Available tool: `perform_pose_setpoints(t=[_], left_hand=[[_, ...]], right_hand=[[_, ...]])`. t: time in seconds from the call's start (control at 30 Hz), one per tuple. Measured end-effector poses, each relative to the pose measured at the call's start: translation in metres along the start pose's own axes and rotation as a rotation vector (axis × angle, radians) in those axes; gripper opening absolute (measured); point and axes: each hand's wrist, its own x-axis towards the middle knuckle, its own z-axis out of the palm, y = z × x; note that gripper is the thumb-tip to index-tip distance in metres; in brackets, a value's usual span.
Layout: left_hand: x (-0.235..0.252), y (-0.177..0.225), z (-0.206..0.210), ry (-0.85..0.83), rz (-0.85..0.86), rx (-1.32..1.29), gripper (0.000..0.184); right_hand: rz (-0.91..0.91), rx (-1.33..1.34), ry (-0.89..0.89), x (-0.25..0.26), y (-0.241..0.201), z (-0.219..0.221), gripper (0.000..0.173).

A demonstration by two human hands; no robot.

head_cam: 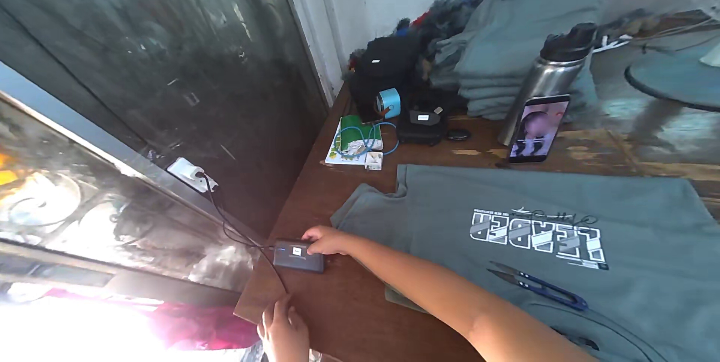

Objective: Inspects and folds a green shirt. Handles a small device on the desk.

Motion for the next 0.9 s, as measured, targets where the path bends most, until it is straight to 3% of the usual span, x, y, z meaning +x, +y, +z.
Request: perform_pose_setpoints(t=[0.2, 0.33, 0.57, 0.9], left_hand=[[0.015, -0.025, -0.008, 0.072, -0.026, -0.037, 0.027], [0.020, -0.035, -0.004, 0.136, 0.028, -0.067, 0.024], [0.019, -0.044, -0.002, 0.137, 0.050, -0.124, 0.022], [0.009, -0.051, -0.005, 0.068, 0.133, -0.170, 0.036]], right_hand=[[-0.036, -0.499, 0.090, 0.000, -0.003, 0.008, 0.046], [-0.028, -0.808, 0.092, -0.013, -0.007, 0.020, 0.083], [-0.102, -0.824, 0.102, -0.019, -0.002, 0.020, 0.078], [-0.054, -0.803, 0.172, 0.007, -0.012, -0.005, 0.088]])
